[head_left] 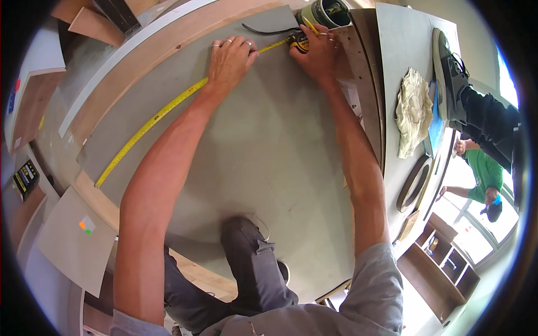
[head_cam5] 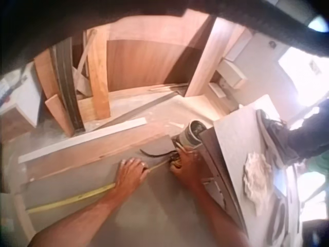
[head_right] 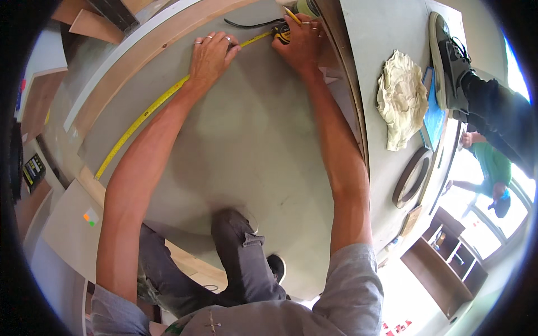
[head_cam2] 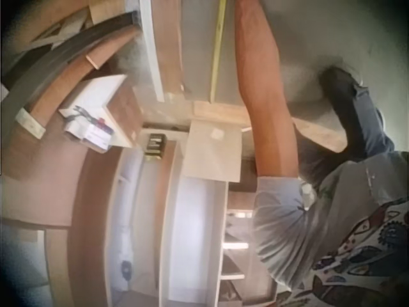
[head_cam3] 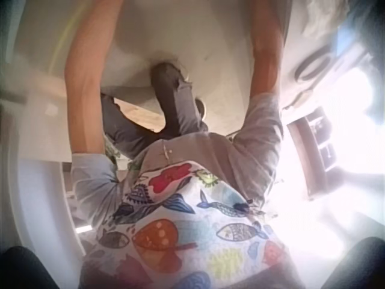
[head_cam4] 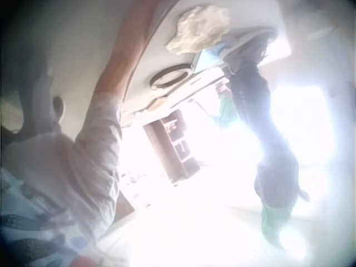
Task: The person uses a measuring tape to measure the width and length of a large board, marking several points with a pencil.
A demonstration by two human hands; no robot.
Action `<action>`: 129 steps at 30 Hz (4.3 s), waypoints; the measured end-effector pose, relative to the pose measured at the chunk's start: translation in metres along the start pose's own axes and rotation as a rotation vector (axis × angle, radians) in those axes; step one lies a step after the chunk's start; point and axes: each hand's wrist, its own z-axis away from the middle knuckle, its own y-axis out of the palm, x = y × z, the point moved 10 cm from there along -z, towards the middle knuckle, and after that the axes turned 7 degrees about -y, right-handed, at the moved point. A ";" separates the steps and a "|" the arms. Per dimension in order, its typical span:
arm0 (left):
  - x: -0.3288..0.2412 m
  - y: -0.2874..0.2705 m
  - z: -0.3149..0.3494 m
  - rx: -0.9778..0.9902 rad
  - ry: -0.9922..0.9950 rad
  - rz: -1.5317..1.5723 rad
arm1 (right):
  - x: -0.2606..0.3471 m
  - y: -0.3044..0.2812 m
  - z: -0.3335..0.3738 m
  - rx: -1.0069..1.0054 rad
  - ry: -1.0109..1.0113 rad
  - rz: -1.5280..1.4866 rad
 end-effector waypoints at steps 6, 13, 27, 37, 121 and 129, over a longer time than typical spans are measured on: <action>0.002 0.005 -0.001 -0.049 0.024 -0.004 | 0.014 -0.017 0.001 -0.084 -0.001 -0.018; -0.003 0.011 -0.005 -0.036 0.047 -0.098 | 0.017 -0.042 -0.005 -0.131 0.060 -0.248; -0.008 0.012 -0.009 -0.011 0.049 -0.164 | 0.061 -0.014 0.090 0.245 0.853 -1.806; -0.008 0.013 -0.011 0.002 0.068 -0.178 | 0.028 -0.019 0.042 0.274 0.490 -1.095; -0.010 0.011 -0.009 0.039 0.040 -0.107 | 0.016 0.000 0.025 -0.075 0.312 -0.505; -0.008 0.006 -0.004 0.005 0.049 -0.127 | 0.023 0.001 0.019 -0.068 0.323 -0.507</action>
